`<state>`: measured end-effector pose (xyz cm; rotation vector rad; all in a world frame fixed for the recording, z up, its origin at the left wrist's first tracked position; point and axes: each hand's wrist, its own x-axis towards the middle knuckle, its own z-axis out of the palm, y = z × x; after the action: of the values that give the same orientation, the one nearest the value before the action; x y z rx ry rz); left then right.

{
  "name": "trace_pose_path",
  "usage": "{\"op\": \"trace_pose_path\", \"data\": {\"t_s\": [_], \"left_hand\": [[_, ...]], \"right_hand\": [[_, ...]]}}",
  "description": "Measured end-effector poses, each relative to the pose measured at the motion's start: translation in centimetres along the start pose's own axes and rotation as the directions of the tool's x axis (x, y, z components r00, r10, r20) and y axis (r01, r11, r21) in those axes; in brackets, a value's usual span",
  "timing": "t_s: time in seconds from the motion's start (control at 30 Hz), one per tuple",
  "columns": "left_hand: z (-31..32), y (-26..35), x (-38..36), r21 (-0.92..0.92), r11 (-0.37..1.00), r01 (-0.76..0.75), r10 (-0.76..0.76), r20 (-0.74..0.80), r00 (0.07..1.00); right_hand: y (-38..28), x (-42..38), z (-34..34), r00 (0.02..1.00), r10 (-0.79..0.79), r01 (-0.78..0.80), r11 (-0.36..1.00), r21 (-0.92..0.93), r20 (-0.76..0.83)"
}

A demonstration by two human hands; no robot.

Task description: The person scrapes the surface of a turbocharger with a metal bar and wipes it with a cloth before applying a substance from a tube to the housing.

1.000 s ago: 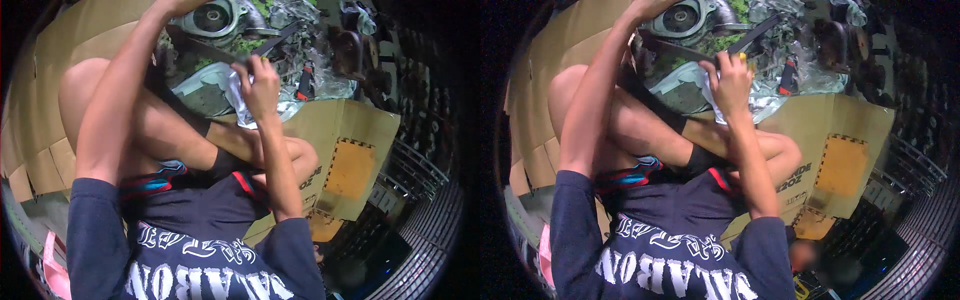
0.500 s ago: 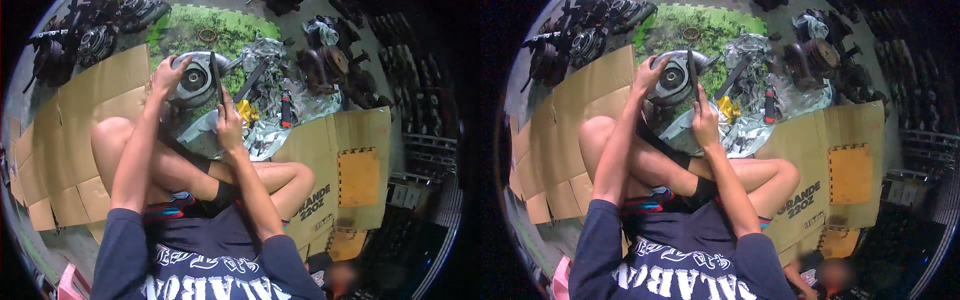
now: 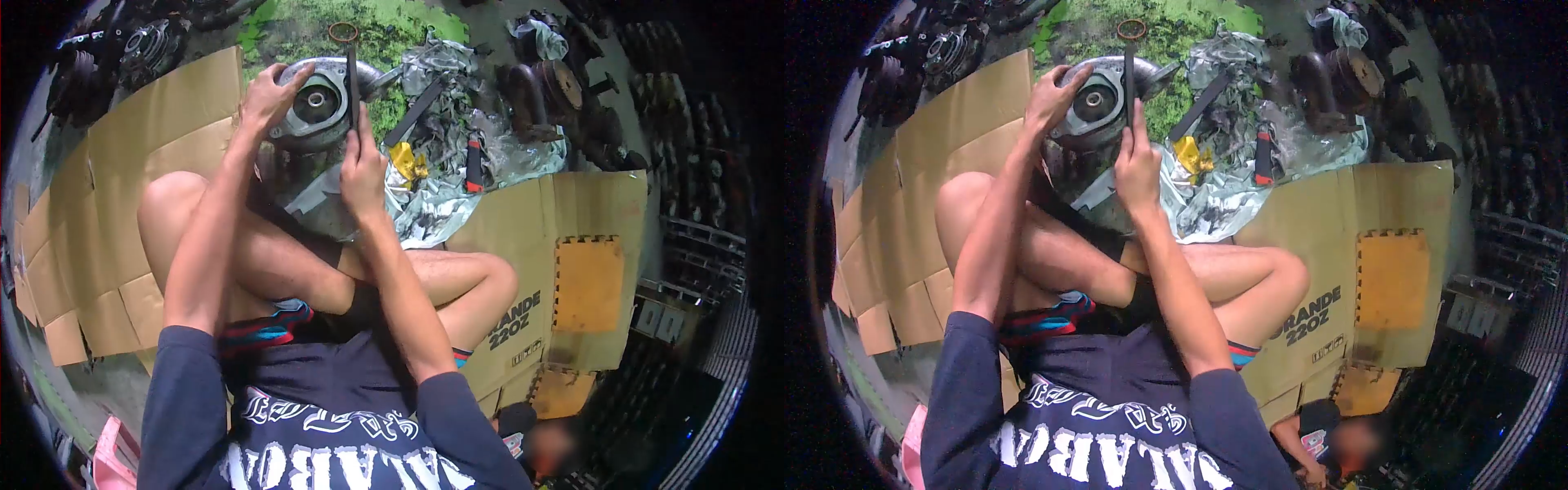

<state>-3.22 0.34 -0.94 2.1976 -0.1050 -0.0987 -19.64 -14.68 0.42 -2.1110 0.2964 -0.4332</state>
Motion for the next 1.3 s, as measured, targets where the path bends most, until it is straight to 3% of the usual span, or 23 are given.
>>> {"op": "trace_pose_path", "data": {"t_s": [0.13,0.37,0.43,0.53,0.67,0.73,0.8,0.9,1.0,1.13,1.17,1.27,1.3], "left_hand": [[-0.3,0.9,-0.2,0.03,1.0,0.001,-0.001,-0.004,1.0],[-0.2,2.2,-0.3,0.103,0.989,0.103,-0.104,0.009,0.995],[0.0,1.7,-0.1,0.087,0.992,0.089,-0.089,0.0,0.996],[-0.1,1.4,-0.3,0.094,0.995,0.038,-0.035,-0.03,0.999],[-0.3,1.8,-0.6,0.111,0.993,0.036,-0.035,-0.015,0.999],[0.2,1.8,-0.6,0.117,0.991,0.057,-0.055,-0.022,0.998],[0.6,1.2,0.0,0.118,0.989,0.085,-0.081,-0.039,0.996],[0.6,1.2,0.4,0.097,0.989,0.113,-0.11,-0.033,0.993],[0.7,1.5,0.1,0.107,0.988,0.114,-0.111,-0.03,0.993],[0.7,1.3,-0.3,0.113,0.989,0.092,-0.083,-0.076,0.994],[0.6,1.5,-0.4,0.109,0.988,0.107,-0.1,-0.069,0.993],[0.8,1.4,-0.3,0.112,0.989,0.1,-0.091,-0.089,0.992],[0.9,1.3,-0.2,0.108,0.989,0.105,-0.094,-0.099,0.991]], "right_hand": [[-0.6,1.0,0.5,0.997,0.074,-0.073,0.996,-0.041,0.005],[-0.2,-1.9,0.6,0.999,0.007,-0.006,0.999,0.041,-0.038],[-0.9,-3.0,-0.4,0.978,0.198,-0.199,0.98,0.014,0.071],[-0.7,-2.6,-0.3,0.995,0.102,-0.102,0.995,0.014,0.018],[-1.0,0.5,-1.3,0.985,0.149,-0.145,0.988,-0.048,0.087],[-0.7,0.4,-1.1,0.994,0.103,-0.104,0.995,0.013,0.047],[-0.9,-0.2,-1.4,0.977,0.175,-0.178,0.984,0.011,0.12],[-0.2,-2.9,-1.0,0.998,0.046,-0.051,0.994,0.095,0.048],[-0.2,-5.0,-1.2,0.998,0.057,-0.058,0.993,0.103,0.006],[-0.6,-6.8,-2.6,0.992,0.107,-0.112,0.991,0.071,0.071],[-1.6,-7.3,-3.3,0.97,0.209,-0.219,0.973,0.072,0.123],[-0.5,-8.9,-3.2,0.969,0.217,-0.226,0.971,0.073,0.114],[0.4,-9.0,-2.9,0.989,0.14,-0.143,0.987,0.078,0.04]]}}
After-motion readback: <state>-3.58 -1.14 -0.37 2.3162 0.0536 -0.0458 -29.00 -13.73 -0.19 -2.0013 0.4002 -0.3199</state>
